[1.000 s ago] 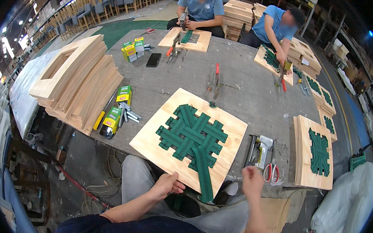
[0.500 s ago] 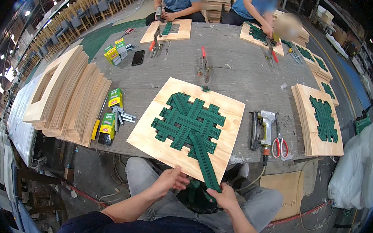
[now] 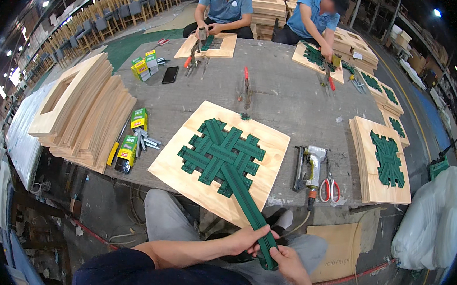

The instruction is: The person weaves green rattan strips into a square wooden frame to create a woven pattern. They use a staple gun to secure the strips and scissors to trim excess material. The person works on a single unit while two other workers perform similar tasks in the background.

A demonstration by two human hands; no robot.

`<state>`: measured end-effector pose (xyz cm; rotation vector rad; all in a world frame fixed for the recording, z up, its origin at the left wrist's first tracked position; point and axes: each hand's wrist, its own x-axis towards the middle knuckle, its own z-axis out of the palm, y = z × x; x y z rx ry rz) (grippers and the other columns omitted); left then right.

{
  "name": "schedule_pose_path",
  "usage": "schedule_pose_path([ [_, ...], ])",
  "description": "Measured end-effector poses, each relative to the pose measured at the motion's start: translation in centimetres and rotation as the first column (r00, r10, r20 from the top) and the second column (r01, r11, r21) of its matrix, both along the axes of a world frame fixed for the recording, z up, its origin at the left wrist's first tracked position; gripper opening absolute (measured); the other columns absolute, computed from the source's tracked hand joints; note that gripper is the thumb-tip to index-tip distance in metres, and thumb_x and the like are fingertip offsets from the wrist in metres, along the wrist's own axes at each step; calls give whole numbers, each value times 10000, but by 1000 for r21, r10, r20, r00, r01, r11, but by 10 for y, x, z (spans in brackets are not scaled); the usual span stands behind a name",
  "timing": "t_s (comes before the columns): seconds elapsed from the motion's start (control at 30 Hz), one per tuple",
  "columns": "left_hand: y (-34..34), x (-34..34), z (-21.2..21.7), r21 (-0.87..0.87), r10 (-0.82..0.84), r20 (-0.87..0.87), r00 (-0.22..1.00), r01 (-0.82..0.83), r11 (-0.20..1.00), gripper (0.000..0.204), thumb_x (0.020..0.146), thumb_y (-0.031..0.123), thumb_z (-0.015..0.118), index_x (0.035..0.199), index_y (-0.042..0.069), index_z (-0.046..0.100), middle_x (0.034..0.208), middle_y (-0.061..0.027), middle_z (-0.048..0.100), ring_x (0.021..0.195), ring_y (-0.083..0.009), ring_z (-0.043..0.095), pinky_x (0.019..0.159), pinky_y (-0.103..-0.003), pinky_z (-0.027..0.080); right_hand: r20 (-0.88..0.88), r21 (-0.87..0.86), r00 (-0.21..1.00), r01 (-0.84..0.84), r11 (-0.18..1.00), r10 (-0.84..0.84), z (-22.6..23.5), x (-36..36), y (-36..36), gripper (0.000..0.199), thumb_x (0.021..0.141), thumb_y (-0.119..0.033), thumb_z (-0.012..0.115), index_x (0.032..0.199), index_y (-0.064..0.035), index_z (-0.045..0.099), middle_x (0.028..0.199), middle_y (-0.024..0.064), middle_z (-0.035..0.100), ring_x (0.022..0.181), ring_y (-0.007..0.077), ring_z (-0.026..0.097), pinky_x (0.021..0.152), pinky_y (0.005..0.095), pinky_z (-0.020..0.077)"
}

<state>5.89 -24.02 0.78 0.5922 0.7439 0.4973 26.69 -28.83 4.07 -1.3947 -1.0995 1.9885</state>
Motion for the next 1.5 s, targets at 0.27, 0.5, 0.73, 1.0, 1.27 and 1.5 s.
schedule_pose_path([
  [0.27, -27, 3, 3, 168, -46, -185, 982, 78, 983, 530, 1131, 478, 338, 1442, 129, 587, 560, 22, 461, 435, -81, 429, 452, -249, 410, 682, 189, 707, -416, 889, 187, -2, 8, 103, 489, 1062, -374, 528, 1000, 70, 724, 934, 111, 766, 737, 247, 734, 720, 405, 562],
  [0.5, -28, 11, 11, 178, -181, -105, 978, 197, 964, 540, 1126, 505, 330, 1449, 145, 572, 607, 3, 530, 469, -72, 485, 428, -216, 372, -116, -251, 981, -182, 951, 157, -31, -53, 136, 477, 1097, -396, 480, 1152, 37, 674, 923, 133, 738, 753, 245, 721, 679, 376, 585],
  [0.73, -39, -1, -6, 265, -205, -208, 956, 257, 929, 550, 1118, 525, 329, 1434, 134, 551, 640, -13, 568, 503, -108, 538, 449, -243, 406, -216, -408, 968, -211, 888, 130, -10, -97, 124, 409, 1122, -385, 430, 1243, -11, 541, 832, 55, 598, 592, 139, 492, 537, 300, 434],
  [1.0, -46, -98, 25, 685, 493, -724, 482, 586, 432, 850, 837, 327, 823, 1545, 101, 410, 1267, -214, 591, 1175, -391, 566, 972, -491, 471, -76, -242, 997, -17, 970, -1, -26, -99, 95, 361, 1127, -371, 414, 1050, -49, 559, 665, -15, 452, 524, 89, 335, 448, 281, 272],
  [1.27, 35, -86, 4, 496, 696, -627, 350, 868, 10, 1053, 697, 319, 888, 1583, 134, 350, 1667, -181, 249, 1542, -443, 219, 1227, -632, 189, -4, -138, 999, 32, 990, -33, -27, -90, 66, 358, 1118, -366, 442, 999, -55, 576, 671, -14, 475, 518, 70, 353, 438, 259, 276],
  [1.5, 40, -83, -6, 555, 640, -652, 407, 831, 37, 1080, 672, 256, 862, 1608, 157, 333, 1677, -124, 275, 1554, -379, 231, 1245, -595, 172, 25, 52, 997, 73, 996, -74, -48, -56, 8, 378, 1112, -347, 453, 929, -53, 605, 673, 3, 531, 545, 106, 439, 498, 300, 364],
])
